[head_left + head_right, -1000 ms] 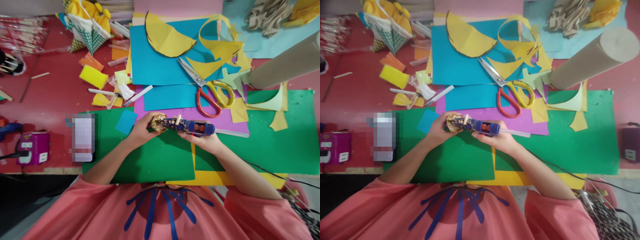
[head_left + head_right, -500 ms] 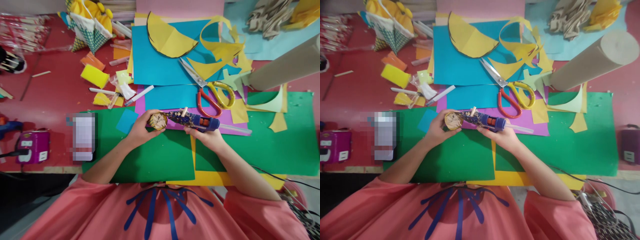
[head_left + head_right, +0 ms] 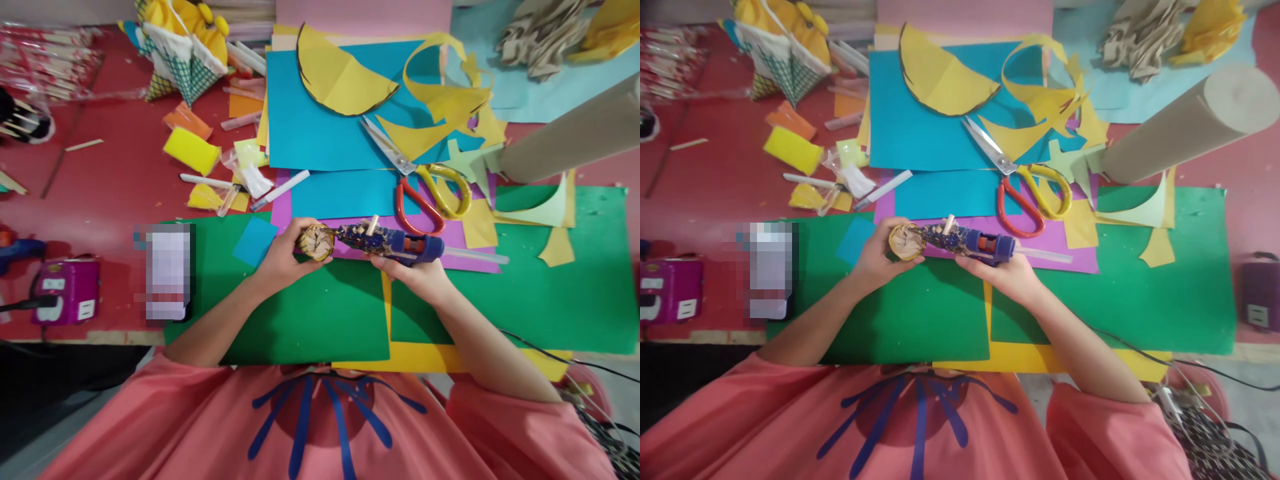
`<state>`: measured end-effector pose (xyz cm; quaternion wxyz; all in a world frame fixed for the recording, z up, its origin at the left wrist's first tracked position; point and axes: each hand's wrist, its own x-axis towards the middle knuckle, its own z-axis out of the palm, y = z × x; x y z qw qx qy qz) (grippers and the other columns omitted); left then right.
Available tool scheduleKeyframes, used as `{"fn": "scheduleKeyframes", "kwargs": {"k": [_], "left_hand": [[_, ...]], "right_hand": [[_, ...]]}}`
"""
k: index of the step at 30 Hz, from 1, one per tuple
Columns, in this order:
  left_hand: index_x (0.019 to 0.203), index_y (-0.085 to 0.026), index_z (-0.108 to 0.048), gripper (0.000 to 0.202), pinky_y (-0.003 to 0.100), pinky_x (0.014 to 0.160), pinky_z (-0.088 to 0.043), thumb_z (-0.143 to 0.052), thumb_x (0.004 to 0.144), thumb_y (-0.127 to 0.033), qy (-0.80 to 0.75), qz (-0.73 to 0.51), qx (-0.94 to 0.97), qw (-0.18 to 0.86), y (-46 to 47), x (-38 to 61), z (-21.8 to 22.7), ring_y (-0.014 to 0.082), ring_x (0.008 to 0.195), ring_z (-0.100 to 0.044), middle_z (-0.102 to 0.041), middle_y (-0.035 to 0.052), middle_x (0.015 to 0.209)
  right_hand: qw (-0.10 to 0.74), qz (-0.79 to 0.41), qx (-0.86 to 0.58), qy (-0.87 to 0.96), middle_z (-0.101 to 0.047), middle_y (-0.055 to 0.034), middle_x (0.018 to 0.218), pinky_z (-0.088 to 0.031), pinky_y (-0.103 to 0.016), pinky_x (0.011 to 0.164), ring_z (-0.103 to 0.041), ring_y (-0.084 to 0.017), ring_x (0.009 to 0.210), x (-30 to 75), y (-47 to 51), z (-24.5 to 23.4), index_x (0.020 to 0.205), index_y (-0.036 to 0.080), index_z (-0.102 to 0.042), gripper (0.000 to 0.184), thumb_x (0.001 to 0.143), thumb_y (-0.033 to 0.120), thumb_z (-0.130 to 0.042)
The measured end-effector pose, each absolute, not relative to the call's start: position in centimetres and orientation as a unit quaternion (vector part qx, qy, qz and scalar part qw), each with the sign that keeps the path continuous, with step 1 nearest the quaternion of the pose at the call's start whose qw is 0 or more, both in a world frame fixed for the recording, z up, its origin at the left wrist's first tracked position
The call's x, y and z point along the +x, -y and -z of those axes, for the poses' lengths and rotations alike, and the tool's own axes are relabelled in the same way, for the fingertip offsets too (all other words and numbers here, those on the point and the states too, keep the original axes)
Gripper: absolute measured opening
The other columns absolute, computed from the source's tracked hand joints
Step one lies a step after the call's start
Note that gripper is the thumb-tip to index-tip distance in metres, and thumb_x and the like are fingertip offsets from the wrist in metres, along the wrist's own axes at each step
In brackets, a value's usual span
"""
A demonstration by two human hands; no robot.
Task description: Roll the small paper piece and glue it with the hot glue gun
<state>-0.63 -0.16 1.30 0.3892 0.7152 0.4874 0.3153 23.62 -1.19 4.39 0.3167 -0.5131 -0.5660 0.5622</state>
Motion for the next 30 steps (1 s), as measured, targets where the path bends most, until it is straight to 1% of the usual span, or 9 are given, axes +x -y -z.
{"fn": "scheduleKeyframes", "kwargs": {"k": [4,7,11,18,22,26,30], "left_hand": [[0.11,-0.024,-0.046,0.052,0.023,0.068,-0.051,-0.072,0.07,-0.046,-0.488,-0.306,0.718,0.391,0.2,-0.5,-1.3,0.0151,0.084,-0.063,-0.061,0.001,0.099],[0.11,-0.025,-0.046,0.054,0.024,0.068,-0.051,-0.073,0.069,-0.045,-0.485,-0.304,0.723,0.385,0.3,-0.4,-1.2,0.0157,0.084,-0.063,-0.061,0.0009,0.099],[0.111,-0.025,-0.046,0.054,0.023,0.068,-0.051,-0.073,0.07,-0.045,-0.48,-0.308,0.727,0.382,0.3,-0.5,-0.9,0.0153,0.085,-0.063,-0.061,0.0011,0.1],[0.11,-0.024,-0.045,0.053,0.023,0.07,-0.051,-0.072,0.07,-0.046,-0.487,-0.327,0.717,0.377,0.3,-0.5,-1.0,0.0147,0.086,-0.063,-0.06,0.0019,0.102],[0.112,-0.023,-0.046,0.051,0.026,0.077,-0.052,-0.071,0.072,-0.042,-0.489,-0.324,0.722,0.367,0.2,-0.5,-1.7,0.0176,0.095,-0.061,-0.059,0.0044,0.108],[0.116,-0.022,-0.043,0.05,0.031,0.083,-0.051,-0.066,0.077,-0.043,-0.491,-0.316,0.721,0.373,0.2,-0.7,-1.9,0.0212,0.102,-0.059,-0.056,0.0078,0.113],[0.12,-0.023,-0.039,0.047,0.032,0.086,-0.049,-0.058,0.082,-0.044,-0.481,-0.327,0.719,0.38,0.3,-0.9,-1.4,0.0204,0.103,-0.058,-0.054,0.0083,0.114]], "right_hand": [[0.31,-0.558,-0.499,0.587,-0.073,-0.004,0.082,-0.056,-0.028,0.063,-0.067,-0.018,0.07,23.4,1.3,-4.3,0.087,0.017,-0.072,0.028,0.075,0.042,-0.067],[0.313,-0.543,-0.498,0.599,-0.073,-0.0035,0.081,-0.056,-0.029,0.063,-0.067,-0.019,0.071,23.4,1.3,-4.0,0.086,0.019,-0.072,0.028,0.075,0.044,-0.067],[0.319,-0.527,-0.495,0.613,-0.072,-0.0026,0.075,-0.056,-0.029,0.06,-0.066,-0.018,0.066,23.5,1.4,-3.5,0.082,0.019,-0.072,0.026,0.075,0.044,-0.067],[0.315,-0.517,-0.506,0.614,-0.069,-0.0026,0.068,-0.053,-0.027,0.055,-0.061,-0.016,0.058,23.7,1.2,-3.5,0.078,0.018,-0.072,0.03,0.074,0.047,-0.066],[0.315,-0.521,-0.508,0.609,-0.068,-0.0018,0.066,-0.051,-0.025,0.051,-0.057,-0.013,0.052,23.6,1.0,-3.8,0.077,0.017,-0.071,0.027,0.074,0.043,-0.068],[0.321,-0.536,-0.519,0.583,-0.069,-0.0024,0.071,-0.052,-0.026,0.053,-0.061,-0.014,0.057,23.7,1.1,-4.2,0.081,0.017,-0.071,0.024,0.073,0.04,-0.069],[0.332,-0.542,-0.532,0.559,-0.071,-0.004,0.077,-0.054,-0.027,0.057,-0.065,-0.017,0.065,23.9,1.2,-4.5,0.085,0.016,-0.071,0.027,0.072,0.041,-0.069]]}}
